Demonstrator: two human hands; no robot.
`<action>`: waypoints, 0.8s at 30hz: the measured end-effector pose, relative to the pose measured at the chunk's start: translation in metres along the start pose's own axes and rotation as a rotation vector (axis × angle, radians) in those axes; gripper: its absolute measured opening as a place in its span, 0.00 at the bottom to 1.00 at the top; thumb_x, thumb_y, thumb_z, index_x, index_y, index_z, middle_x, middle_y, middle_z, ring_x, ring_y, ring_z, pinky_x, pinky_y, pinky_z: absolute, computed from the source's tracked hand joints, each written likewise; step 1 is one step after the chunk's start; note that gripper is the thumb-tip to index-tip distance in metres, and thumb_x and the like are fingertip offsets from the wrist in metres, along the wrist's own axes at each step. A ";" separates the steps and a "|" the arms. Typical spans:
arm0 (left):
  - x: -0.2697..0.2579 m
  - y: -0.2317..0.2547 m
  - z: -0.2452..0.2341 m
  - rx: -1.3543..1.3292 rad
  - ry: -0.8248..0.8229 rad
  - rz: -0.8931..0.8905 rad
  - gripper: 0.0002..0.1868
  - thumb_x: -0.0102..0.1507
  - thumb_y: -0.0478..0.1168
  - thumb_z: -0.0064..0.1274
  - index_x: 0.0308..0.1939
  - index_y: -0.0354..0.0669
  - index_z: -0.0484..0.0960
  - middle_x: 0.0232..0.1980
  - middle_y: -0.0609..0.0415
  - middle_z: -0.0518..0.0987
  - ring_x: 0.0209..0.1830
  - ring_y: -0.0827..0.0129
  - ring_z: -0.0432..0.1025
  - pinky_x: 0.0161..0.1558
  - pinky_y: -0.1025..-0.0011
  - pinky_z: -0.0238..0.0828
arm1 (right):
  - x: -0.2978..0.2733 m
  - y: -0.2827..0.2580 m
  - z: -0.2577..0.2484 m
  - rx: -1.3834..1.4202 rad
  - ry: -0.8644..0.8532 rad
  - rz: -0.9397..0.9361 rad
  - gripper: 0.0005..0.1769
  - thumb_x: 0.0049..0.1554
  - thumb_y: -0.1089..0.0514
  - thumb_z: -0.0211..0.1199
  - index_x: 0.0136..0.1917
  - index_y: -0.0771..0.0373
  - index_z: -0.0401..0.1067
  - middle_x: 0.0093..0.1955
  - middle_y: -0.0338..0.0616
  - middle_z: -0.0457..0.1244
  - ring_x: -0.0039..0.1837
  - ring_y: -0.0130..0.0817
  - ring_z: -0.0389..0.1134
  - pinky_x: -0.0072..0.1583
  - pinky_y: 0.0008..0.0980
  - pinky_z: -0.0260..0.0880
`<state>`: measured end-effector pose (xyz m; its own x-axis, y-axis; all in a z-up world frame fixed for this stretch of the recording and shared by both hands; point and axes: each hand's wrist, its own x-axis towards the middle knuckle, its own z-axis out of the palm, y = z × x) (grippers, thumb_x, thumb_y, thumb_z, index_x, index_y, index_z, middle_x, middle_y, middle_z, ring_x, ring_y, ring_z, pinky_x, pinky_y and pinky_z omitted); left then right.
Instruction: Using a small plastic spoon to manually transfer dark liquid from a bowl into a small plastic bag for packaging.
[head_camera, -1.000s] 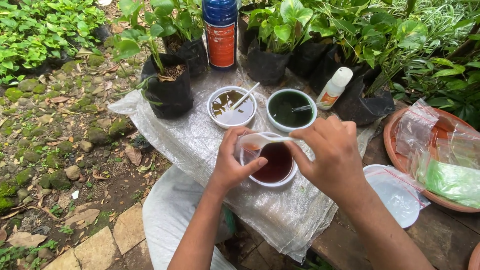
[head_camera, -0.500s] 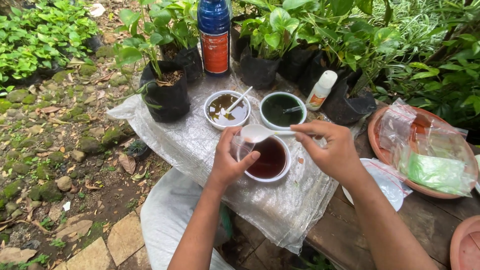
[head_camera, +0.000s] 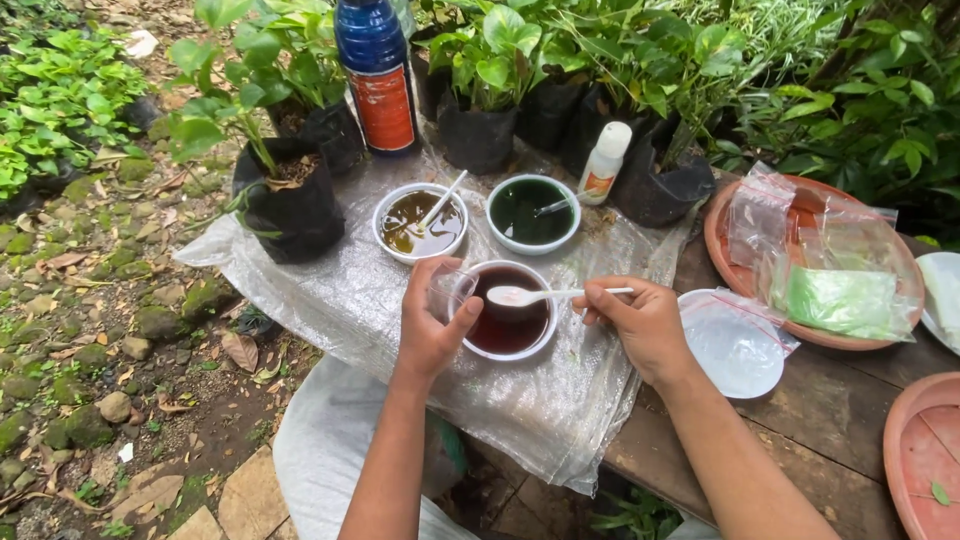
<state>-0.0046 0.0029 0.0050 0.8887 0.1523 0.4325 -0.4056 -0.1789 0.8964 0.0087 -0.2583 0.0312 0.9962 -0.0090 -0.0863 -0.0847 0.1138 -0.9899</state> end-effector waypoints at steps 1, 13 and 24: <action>0.001 0.002 0.000 -0.001 -0.006 -0.003 0.36 0.56 0.64 0.60 0.53 0.37 0.77 0.50 0.43 0.75 0.56 0.52 0.71 0.58 0.53 0.67 | -0.001 -0.003 0.001 0.001 0.006 0.004 0.09 0.56 0.63 0.70 0.48 0.72 0.78 0.37 0.57 0.72 0.35 0.37 0.73 0.42 0.26 0.69; 0.003 0.000 0.000 0.014 -0.016 -0.008 0.35 0.56 0.63 0.59 0.52 0.37 0.76 0.48 0.45 0.75 0.54 0.54 0.72 0.56 0.54 0.70 | -0.002 -0.002 0.008 -0.061 0.015 0.019 0.14 0.57 0.60 0.70 0.53 0.71 0.79 0.40 0.59 0.73 0.34 0.35 0.72 0.42 0.23 0.70; 0.004 0.002 0.001 0.013 -0.022 0.004 0.36 0.56 0.64 0.58 0.53 0.38 0.75 0.49 0.45 0.74 0.55 0.55 0.71 0.56 0.52 0.71 | -0.002 -0.001 0.010 -0.091 0.038 0.021 0.13 0.58 0.62 0.69 0.55 0.71 0.78 0.42 0.59 0.73 0.35 0.33 0.72 0.44 0.23 0.72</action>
<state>-0.0018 0.0023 0.0084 0.8916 0.1299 0.4337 -0.4065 -0.1919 0.8933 0.0069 -0.2485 0.0330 0.9929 -0.0458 -0.1099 -0.1089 0.0241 -0.9938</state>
